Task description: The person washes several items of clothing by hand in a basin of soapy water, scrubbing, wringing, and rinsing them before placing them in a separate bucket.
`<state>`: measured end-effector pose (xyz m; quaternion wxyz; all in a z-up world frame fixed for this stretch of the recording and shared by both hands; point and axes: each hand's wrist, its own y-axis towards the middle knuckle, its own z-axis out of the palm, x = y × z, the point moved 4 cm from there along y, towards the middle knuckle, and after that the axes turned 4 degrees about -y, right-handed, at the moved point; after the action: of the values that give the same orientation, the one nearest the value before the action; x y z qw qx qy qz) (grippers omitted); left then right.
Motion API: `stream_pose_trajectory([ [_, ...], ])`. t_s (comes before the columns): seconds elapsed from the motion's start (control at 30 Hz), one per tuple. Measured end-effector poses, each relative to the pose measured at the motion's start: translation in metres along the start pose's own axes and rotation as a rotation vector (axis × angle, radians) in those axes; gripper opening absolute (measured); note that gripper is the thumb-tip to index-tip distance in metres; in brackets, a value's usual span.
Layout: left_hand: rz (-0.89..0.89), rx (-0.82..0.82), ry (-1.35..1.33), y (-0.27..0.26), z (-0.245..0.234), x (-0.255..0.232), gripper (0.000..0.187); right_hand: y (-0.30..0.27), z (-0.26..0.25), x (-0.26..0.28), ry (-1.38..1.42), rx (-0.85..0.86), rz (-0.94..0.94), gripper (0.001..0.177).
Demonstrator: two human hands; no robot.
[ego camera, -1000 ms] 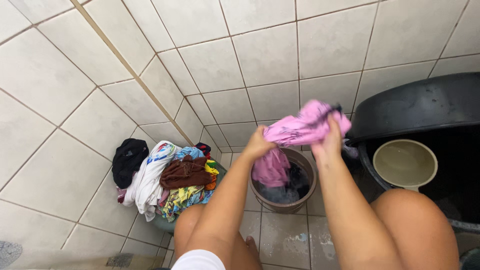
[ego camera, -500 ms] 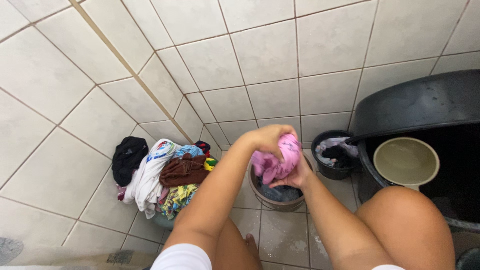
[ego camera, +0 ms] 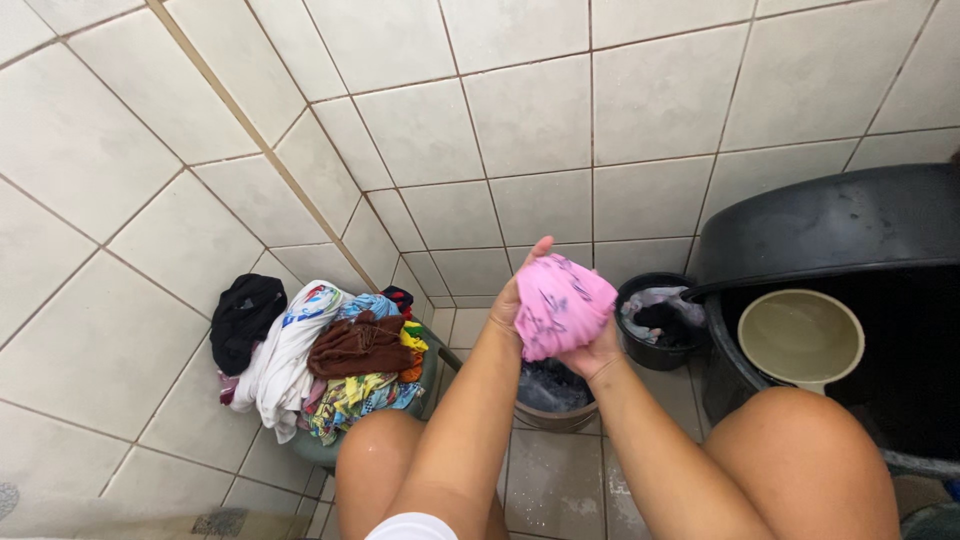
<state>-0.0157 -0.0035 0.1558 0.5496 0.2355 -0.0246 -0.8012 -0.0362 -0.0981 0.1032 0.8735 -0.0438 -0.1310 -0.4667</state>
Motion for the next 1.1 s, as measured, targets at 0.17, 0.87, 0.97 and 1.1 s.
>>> stream_pose_trajectory([
  [0.17,0.236,-0.204,-0.094,0.012,-0.071,-0.015,0.037,0.023,-0.043,-0.014,-0.069,-0.206,0.082,0.074],
  [0.87,-0.785,-0.446,0.716,0.032,-0.121,-0.004,0.036,-0.015,0.091,0.002,-2.337,0.492,-0.710,0.026],
  [0.97,-0.688,-0.506,0.690,0.039,-0.127,-0.020,0.039,0.021,0.060,0.046,-1.992,0.091,-0.576,0.031],
  [1.1,-0.397,-0.287,0.277,0.032,-0.078,-0.057,0.043,0.042,0.037,0.098,-1.141,-0.222,-0.278,0.048],
])
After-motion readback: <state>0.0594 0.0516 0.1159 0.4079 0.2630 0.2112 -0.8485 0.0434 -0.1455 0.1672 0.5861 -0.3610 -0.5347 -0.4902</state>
